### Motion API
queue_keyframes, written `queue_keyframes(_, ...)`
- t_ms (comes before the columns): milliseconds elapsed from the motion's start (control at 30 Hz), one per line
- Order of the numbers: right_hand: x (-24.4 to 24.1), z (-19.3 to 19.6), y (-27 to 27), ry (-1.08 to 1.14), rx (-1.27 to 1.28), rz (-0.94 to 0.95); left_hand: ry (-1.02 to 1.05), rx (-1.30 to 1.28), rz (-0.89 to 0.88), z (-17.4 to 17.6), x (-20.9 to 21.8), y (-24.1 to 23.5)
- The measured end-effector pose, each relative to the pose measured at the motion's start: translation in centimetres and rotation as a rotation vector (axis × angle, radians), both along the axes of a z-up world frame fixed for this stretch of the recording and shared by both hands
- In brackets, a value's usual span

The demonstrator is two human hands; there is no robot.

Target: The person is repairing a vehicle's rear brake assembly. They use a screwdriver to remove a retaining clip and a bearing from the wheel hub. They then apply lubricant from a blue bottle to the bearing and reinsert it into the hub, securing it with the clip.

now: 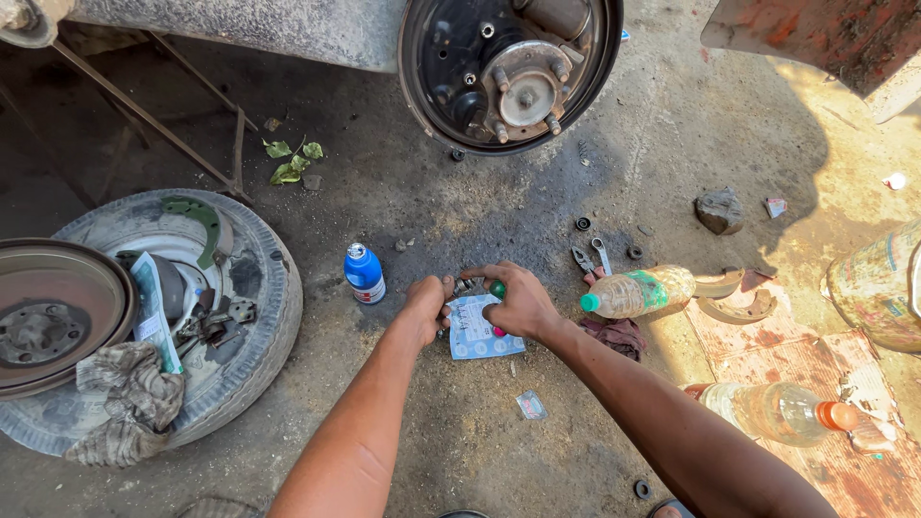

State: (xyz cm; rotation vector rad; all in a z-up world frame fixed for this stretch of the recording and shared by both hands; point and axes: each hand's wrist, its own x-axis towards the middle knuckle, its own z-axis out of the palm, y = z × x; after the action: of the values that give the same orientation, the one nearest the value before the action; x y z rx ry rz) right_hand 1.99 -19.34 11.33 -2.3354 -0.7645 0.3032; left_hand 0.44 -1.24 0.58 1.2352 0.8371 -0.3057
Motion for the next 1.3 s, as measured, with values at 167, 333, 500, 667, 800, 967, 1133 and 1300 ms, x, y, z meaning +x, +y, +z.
queue_keyframes(167, -0.5, 0.4, -0.6, -0.009, -0.071, -0.017, 0.027, -0.003, 0.040, -0.2, 0.1, -0.1)
queue_keyframes(333, -0.6, 0.3, -1.4, -0.100, -0.197, 0.068, 0.019, 0.141, -0.036, 0.9, 0.0, -0.2)
queue_keyframes(500, -0.6, 0.0, -1.8, -0.130, -0.246, 0.088, -0.023, 0.240, -0.084, 2.1, 0.1, -0.7)
queue_keyframes(667, 0.2, -1.1, -1.7, -0.102, -0.179, 0.035, -0.134, 0.301, -0.109, 2.5, 0.2, -1.0)
queue_keyframes(800, 1.5, -2.6, -1.6, 0.050, -0.021, -0.095, -0.198, 0.406, -0.141, 3.6, 0.1, -1.6)
queue_keyframes(967, 3.1, -4.9, -1.1, 0.491, 0.158, -0.262, -0.262, 0.434, -0.147, 3.8, 0.1, -1.8)
queue_keyframes(1133, 3.6, -5.4, -1.2, 0.666, 0.140, -0.295, -0.344, 0.495, -0.127, 2.8, 0.1, -1.7)
queue_keyframes(1300, 3.8, -4.7, -1.7, 0.994, 0.329, -0.338, -0.508, 0.613, -0.145, 2.4, 0.0, -1.7)
